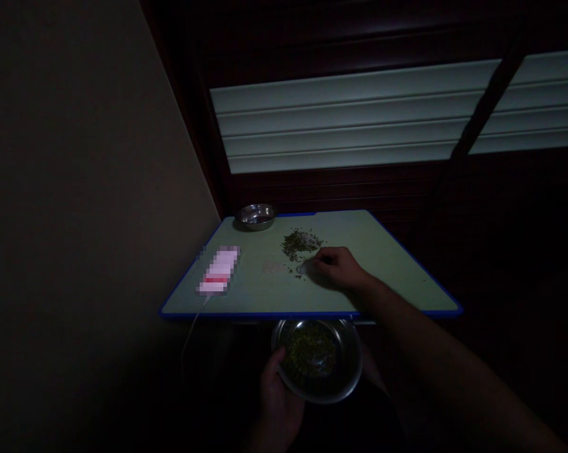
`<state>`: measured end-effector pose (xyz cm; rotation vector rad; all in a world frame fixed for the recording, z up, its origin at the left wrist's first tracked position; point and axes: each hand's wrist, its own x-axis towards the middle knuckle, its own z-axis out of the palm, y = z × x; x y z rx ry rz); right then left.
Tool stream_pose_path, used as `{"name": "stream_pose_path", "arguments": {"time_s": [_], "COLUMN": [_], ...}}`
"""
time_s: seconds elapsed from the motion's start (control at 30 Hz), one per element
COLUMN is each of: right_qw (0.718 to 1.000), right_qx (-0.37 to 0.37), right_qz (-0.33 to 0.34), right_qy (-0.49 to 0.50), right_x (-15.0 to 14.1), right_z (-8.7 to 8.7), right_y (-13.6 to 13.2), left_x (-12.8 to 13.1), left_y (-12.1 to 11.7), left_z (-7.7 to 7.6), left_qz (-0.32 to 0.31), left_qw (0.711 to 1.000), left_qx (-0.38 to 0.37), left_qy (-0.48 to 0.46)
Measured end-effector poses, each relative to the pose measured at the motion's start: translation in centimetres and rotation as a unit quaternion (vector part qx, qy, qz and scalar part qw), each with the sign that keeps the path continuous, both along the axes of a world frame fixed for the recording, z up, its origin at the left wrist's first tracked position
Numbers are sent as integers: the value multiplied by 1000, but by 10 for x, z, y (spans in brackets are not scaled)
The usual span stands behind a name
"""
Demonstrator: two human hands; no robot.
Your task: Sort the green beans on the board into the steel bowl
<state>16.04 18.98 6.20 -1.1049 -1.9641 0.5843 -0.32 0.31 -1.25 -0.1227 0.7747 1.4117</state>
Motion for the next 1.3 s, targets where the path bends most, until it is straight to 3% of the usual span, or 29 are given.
{"name": "stream_pose_path", "arguments": {"time_s": [0.53,0.77,1.3], "right_qw": [996,998,992], "right_qx": [-52,-40,-87], "right_qz": [58,25,75], "right_qy": [46,52,56], "right_x": [0,0,-1], "right_z": [5,1,1], "right_y": [-4,-1,-3], "left_x": [0,0,1], "left_y": [-1,0,0], "left_z": [1,0,-1], "left_qz": [1,2,6], "left_qw": [1000,1000,1000], "left_qx": [-2,-2,-3], "left_qy": [4,2,-2]}}
